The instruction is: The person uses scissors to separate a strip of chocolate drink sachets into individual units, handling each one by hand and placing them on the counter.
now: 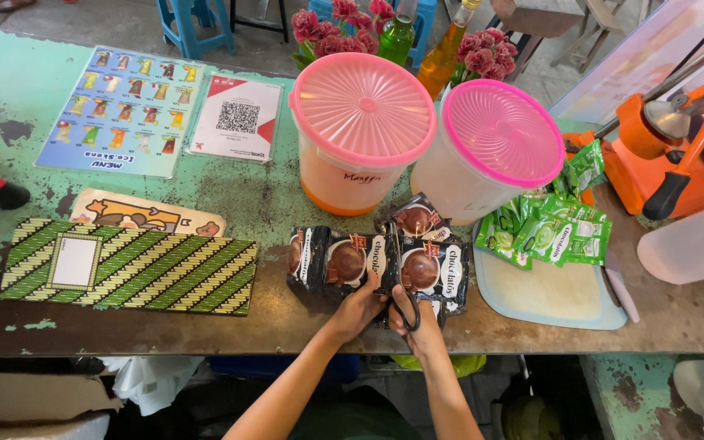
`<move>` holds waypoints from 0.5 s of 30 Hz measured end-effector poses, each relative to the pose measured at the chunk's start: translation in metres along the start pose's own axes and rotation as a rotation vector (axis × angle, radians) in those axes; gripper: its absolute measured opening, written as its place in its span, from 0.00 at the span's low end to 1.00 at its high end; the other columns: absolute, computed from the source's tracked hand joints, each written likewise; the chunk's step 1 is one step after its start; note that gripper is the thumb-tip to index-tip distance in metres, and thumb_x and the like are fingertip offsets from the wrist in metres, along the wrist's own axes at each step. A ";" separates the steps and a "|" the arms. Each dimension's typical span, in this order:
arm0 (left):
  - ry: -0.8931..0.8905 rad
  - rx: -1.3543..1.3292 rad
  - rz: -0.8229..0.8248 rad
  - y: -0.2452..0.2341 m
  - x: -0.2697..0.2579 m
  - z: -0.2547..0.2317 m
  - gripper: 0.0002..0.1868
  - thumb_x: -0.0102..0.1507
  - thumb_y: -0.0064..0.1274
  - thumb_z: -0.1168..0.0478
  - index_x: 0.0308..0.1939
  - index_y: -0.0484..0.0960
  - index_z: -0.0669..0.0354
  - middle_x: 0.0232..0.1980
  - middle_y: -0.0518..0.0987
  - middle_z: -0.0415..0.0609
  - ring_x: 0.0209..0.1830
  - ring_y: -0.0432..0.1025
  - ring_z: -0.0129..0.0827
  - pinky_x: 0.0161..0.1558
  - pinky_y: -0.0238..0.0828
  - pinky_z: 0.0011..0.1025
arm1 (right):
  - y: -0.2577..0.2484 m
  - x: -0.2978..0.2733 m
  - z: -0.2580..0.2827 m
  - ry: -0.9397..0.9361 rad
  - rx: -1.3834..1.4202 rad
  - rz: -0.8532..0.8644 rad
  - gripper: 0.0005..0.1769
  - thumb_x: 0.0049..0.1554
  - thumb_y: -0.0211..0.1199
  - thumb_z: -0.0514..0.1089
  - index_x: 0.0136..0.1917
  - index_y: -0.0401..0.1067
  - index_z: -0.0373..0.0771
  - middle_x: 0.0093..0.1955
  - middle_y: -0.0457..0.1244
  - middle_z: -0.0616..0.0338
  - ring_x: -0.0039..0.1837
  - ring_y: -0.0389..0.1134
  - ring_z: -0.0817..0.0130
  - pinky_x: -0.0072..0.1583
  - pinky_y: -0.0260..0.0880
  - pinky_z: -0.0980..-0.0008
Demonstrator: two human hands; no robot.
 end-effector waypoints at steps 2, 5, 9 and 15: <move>-0.011 -0.005 -0.019 0.002 0.000 -0.001 0.18 0.76 0.36 0.44 0.55 0.74 0.51 0.44 0.72 0.36 0.44 0.64 0.24 0.57 0.64 0.30 | -0.003 0.000 0.000 0.008 0.012 0.016 0.26 0.60 0.64 0.61 0.36 0.64 0.38 0.23 0.54 0.65 0.25 0.51 0.76 0.30 0.49 0.75; -0.055 0.046 -0.081 0.000 0.000 0.001 0.19 0.73 0.36 0.44 0.57 0.74 0.50 0.48 0.76 0.35 0.46 0.66 0.23 0.59 0.65 0.29 | -0.004 -0.001 0.001 0.031 0.058 0.033 0.30 0.61 0.60 0.65 0.36 0.64 0.36 0.23 0.54 0.65 0.26 0.52 0.76 0.31 0.50 0.76; -0.036 0.028 -0.053 -0.006 0.000 0.005 0.20 0.77 0.37 0.44 0.60 0.74 0.53 0.50 0.75 0.38 0.48 0.67 0.25 0.60 0.66 0.31 | 0.003 -0.004 0.007 -0.003 0.045 0.029 0.25 0.61 0.61 0.62 0.40 0.66 0.37 0.22 0.52 0.66 0.24 0.50 0.77 0.29 0.47 0.76; -0.078 0.138 -0.029 0.008 -0.006 -0.001 0.25 0.75 0.37 0.45 0.65 0.74 0.59 0.58 0.77 0.44 0.56 0.70 0.31 0.62 0.65 0.35 | -0.007 0.003 0.002 0.002 0.002 -0.015 0.18 0.57 0.62 0.59 0.46 0.67 0.43 0.22 0.51 0.68 0.22 0.48 0.78 0.28 0.45 0.75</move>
Point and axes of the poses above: each hand's wrist, its own x-axis towards the middle knuckle, its own y-axis out of the palm, z = x × y, the point moved 2 cm from there along x, towards the middle knuckle
